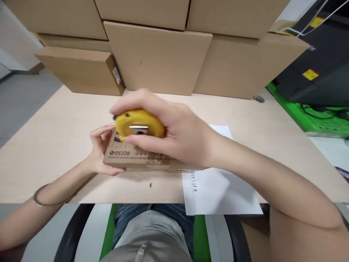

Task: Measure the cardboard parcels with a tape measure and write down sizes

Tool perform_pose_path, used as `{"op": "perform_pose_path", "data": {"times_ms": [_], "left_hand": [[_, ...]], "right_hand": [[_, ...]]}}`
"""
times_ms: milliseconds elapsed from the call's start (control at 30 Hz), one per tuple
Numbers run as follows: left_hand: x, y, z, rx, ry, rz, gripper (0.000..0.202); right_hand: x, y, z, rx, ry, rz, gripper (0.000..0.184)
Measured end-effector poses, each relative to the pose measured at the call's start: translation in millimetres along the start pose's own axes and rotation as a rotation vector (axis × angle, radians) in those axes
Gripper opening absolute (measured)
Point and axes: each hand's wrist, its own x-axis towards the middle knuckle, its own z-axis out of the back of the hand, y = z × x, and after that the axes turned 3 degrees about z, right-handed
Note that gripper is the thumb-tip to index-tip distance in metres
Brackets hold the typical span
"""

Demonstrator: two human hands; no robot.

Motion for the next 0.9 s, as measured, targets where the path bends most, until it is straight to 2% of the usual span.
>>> {"op": "perform_pose_path", "data": {"times_ms": [133,233,300,467,567,700,800,900], "left_hand": [[-13,8,-6.6,-0.041,-0.031,0.046,0.132],[-14,12,-8.1,-0.017,-0.055,-0.008,0.132],[-10,11,-7.3,0.024,-0.045,-0.055,0.133],[0,3,-1.8,0.115,0.016,-0.104,0.116],[3,1,-0.9,0.110,-0.001,-0.107,0.111],[4,3,-2.3,0.054,0.011,-0.157,0.114],[2,5,-1.4,0.046,0.014,-0.139,0.112],[-1,7,0.8,0.050,0.008,-0.141,0.112]], "right_hand": [[39,-12,-23,0.072,0.190,0.060,0.030],[43,-15,-26,0.059,0.250,0.031,0.029],[36,-16,-20,0.022,0.240,-0.006,0.029],[-7,-22,14,-0.047,0.116,-0.087,0.038],[-49,-29,44,-0.155,0.054,-0.162,0.043],[-107,-39,79,-0.180,-0.120,-0.254,0.054],[-133,-45,90,-0.223,-0.172,-0.270,0.058],[-139,-49,90,-0.245,-0.191,-0.231,0.059]]}}
